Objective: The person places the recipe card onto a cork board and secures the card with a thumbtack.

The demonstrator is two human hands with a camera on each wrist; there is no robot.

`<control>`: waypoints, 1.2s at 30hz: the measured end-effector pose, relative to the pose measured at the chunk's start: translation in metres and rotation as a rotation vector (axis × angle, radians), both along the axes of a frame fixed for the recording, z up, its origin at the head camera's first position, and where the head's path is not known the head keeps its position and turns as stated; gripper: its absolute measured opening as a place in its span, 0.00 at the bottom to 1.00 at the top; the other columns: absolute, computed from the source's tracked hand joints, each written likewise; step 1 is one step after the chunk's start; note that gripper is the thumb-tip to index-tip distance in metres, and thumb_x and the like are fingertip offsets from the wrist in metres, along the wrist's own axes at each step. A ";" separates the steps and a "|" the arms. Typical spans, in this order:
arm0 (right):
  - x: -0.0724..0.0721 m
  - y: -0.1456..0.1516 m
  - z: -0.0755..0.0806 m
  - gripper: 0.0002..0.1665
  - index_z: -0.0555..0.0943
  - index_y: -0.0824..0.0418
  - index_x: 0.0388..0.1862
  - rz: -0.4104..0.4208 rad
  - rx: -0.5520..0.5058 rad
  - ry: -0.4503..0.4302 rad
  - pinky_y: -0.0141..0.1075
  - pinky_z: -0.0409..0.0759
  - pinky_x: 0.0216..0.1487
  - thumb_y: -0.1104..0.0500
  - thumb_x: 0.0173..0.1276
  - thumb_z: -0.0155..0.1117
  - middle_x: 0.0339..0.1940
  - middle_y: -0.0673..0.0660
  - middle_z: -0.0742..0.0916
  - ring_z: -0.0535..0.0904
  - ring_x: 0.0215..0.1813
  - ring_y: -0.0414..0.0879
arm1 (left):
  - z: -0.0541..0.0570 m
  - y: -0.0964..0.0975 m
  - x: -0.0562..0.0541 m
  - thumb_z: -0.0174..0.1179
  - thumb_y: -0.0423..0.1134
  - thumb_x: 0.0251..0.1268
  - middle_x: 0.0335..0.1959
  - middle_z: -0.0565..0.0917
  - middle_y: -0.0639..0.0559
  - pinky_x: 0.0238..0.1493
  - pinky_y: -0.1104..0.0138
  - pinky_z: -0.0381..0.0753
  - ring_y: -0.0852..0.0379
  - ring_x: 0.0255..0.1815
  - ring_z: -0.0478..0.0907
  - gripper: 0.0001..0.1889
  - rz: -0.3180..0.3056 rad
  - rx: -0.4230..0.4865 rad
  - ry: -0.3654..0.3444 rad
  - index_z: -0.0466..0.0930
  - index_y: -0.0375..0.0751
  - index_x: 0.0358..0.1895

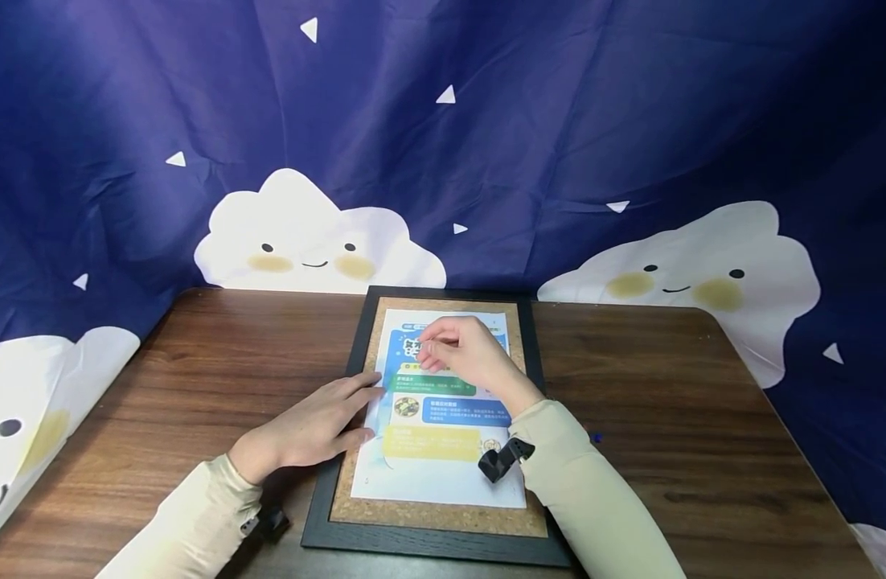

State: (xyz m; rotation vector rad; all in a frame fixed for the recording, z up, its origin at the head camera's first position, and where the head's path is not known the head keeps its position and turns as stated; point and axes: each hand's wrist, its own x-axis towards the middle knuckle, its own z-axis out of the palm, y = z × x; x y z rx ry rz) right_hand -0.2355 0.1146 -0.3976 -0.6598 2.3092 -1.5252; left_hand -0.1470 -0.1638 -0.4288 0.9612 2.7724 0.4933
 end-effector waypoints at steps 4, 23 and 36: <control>-0.003 -0.001 -0.001 0.15 0.83 0.75 0.60 -0.009 0.001 0.010 0.37 0.92 0.48 0.67 0.84 0.59 0.45 0.67 0.93 0.94 0.44 0.54 | 0.001 0.000 -0.001 0.63 0.45 0.82 0.85 0.64 0.34 0.83 0.43 0.67 0.36 0.85 0.65 0.33 -0.001 -0.002 0.004 0.68 0.31 0.80; -0.015 -0.011 -0.008 0.16 0.82 0.73 0.63 -0.097 -0.012 -0.061 0.37 0.92 0.50 0.64 0.84 0.60 0.47 0.65 0.94 0.93 0.48 0.57 | 0.002 0.001 0.001 0.62 0.45 0.82 0.85 0.63 0.33 0.83 0.43 0.67 0.36 0.85 0.64 0.33 0.002 -0.001 -0.007 0.68 0.30 0.80; -0.029 -0.026 -0.017 0.14 0.82 0.74 0.60 -0.115 0.004 -0.066 0.41 0.93 0.48 0.67 0.84 0.58 0.46 0.68 0.93 0.93 0.42 0.50 | 0.001 0.001 0.000 0.63 0.45 0.82 0.85 0.64 0.34 0.82 0.43 0.67 0.37 0.84 0.65 0.33 0.006 -0.008 -0.004 0.68 0.31 0.80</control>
